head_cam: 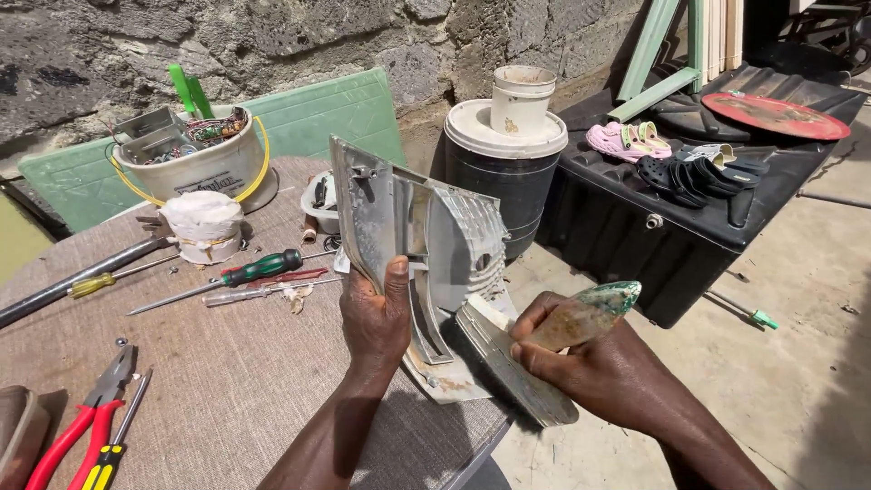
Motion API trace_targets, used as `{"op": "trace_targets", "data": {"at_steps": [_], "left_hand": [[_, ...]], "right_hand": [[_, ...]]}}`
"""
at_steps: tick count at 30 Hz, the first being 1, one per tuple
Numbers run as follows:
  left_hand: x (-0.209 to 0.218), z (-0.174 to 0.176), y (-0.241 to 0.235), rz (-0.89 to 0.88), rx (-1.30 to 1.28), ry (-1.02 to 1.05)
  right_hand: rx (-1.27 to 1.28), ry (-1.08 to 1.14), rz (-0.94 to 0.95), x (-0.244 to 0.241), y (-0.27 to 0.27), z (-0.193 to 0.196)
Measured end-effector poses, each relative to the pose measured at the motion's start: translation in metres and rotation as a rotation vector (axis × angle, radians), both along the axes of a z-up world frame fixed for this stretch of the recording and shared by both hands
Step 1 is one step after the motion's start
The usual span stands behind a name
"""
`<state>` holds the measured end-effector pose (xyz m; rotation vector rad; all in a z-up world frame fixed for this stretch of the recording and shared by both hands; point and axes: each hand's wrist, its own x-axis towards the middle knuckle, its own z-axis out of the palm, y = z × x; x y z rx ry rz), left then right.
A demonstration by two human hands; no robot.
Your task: The person holds a metal part and uses a brush to clean its surface. They rotate the part to access different sides and continue brushing to remove debris.
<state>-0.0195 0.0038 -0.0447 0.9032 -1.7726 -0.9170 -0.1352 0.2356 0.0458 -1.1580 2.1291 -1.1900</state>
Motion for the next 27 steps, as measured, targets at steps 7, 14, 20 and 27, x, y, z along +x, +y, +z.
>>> {"op": "trace_targets", "data": {"at_steps": [7,14,20,27], "left_hand": [[0.000,-0.001,0.006,0.026,0.038,-0.010],[0.018,0.013,-0.016,-0.273,-0.076,0.189],[0.018,0.074,-0.053,-0.472,0.183,0.359],[0.006,0.087,-0.060,-0.643,-0.112,0.348]], "right_hand": [[-0.249,0.026,-0.004,0.007,-0.010,-0.015],[-0.137,-0.003,0.035,-0.006,-0.004,-0.033],[-0.059,-0.107,0.027,-0.010,-0.004,-0.036],[-0.335,-0.039,-0.211,0.020,-0.010,-0.002]]}}
